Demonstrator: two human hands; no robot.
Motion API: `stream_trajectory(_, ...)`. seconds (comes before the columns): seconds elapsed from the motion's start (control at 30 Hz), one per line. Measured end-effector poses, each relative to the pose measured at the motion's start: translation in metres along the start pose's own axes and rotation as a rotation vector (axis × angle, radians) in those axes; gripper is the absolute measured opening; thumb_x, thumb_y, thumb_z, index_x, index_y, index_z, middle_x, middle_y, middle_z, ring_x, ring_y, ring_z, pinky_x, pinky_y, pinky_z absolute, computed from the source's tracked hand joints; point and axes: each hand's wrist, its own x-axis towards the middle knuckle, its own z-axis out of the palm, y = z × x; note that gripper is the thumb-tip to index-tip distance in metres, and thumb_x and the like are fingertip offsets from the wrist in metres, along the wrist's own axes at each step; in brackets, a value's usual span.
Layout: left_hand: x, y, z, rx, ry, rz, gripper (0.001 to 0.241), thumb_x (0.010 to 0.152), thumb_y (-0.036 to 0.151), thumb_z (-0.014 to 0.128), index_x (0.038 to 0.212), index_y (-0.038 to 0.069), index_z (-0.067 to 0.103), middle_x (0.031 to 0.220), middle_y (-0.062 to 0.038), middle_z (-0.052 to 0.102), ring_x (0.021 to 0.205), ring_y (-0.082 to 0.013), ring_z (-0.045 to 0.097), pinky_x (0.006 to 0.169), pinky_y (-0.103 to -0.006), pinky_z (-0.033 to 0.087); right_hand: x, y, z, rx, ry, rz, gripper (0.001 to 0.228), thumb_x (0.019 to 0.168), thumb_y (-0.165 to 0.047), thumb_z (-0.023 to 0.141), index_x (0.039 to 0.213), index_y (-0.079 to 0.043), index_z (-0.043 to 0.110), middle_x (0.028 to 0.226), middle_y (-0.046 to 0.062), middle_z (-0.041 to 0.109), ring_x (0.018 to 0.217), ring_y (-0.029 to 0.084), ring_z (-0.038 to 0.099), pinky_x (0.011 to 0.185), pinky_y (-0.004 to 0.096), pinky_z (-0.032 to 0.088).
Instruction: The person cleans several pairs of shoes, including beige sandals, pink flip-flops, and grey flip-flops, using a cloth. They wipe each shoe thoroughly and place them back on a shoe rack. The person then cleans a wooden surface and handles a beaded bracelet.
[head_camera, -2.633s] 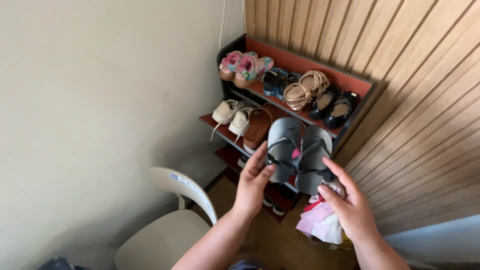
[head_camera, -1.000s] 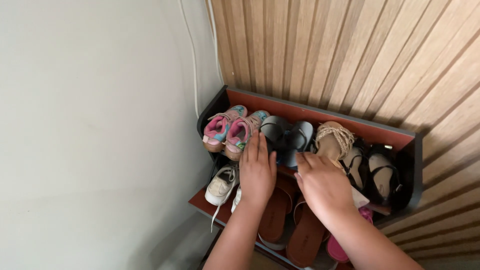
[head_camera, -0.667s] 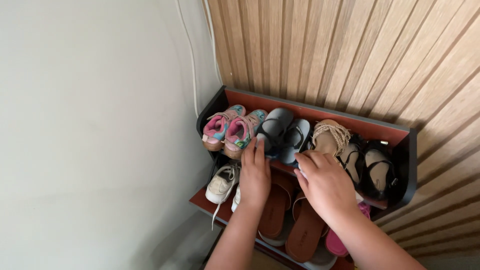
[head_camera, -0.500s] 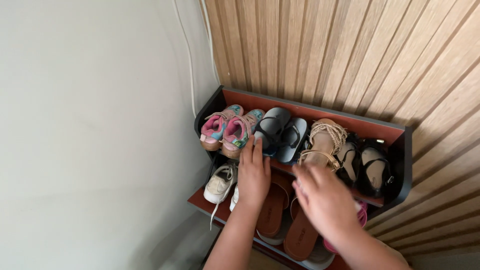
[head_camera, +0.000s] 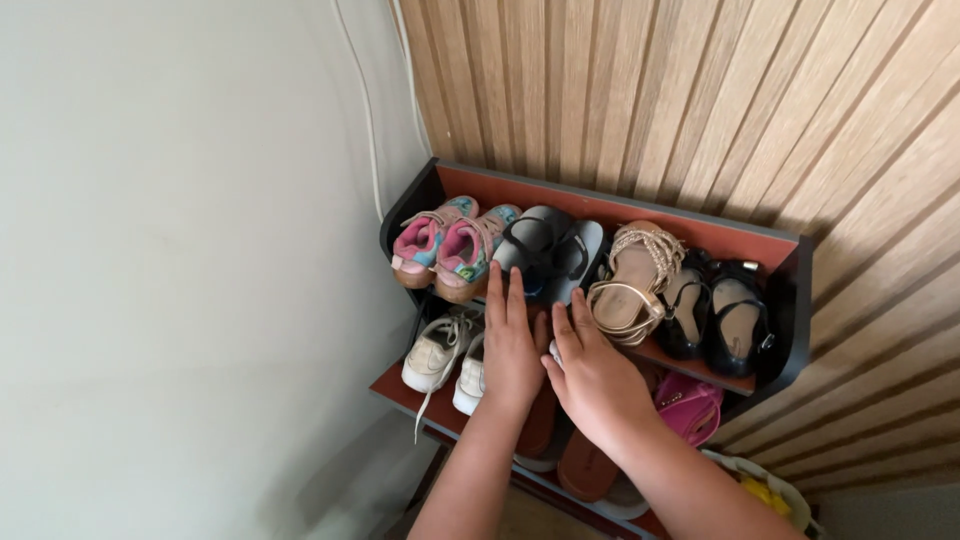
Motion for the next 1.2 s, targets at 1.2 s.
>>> stream_trajectory(1.2,-0.192,0.254,-0.056,-0.543,-0.534,0.022,0.059,0.084,0.013,0.069,0.140,0.004,0.055,0.138,-0.018,0.051,0.117,-0.0352,0.060,0.094,-0.0385,0.053,-0.292,0.070,-0.052,1.689,0.547,0.742,0.044,0.102,-0.007,0.051,0.146,-0.005,0.048,0.128,0.013,0.059,0.105,0.019,0.055,0.091,0.031,0.044)
